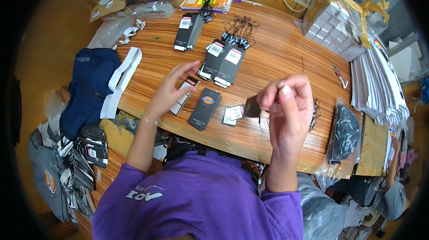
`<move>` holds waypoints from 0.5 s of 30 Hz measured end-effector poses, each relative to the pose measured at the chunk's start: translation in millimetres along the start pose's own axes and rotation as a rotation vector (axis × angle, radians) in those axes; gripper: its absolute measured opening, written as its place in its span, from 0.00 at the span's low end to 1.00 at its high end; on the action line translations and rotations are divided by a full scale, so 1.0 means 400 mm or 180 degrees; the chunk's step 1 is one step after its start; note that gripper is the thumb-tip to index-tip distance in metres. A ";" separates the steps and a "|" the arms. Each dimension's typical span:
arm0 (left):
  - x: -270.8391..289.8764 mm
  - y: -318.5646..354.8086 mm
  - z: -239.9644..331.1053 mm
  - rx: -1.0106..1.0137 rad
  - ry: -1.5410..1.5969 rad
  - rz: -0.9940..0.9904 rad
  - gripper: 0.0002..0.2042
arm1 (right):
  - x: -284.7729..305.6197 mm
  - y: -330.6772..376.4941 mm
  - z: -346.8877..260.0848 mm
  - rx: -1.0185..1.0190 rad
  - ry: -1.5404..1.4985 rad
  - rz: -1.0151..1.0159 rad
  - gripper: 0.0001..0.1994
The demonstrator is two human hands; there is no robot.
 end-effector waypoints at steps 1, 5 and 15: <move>0.025 0.002 -0.066 0.0088 -0.0579 -0.0111 0.31 | 0.008 0.009 0.001 -0.0017 0.0038 -0.0005 0.04; 0.045 0.012 -0.177 0.0424 -0.1045 -0.0648 0.27 | 0.070 0.047 0.008 0.0011 0.0169 0.0279 0.05; 0.042 0.020 -0.170 0.0273 -0.1063 -0.0456 0.22 | 0.136 0.101 0.017 -0.0352 0.0712 0.0548 0.08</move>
Point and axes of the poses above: each hand's wrist, its own y-axis away from the middle knuckle, its own x-axis out of the back of the hand, z = x × y, the point moved 3 cm from there along -y, towards the middle knuckle, and after that the axes turned 6 degrees about -x, right-handed, at the moved point
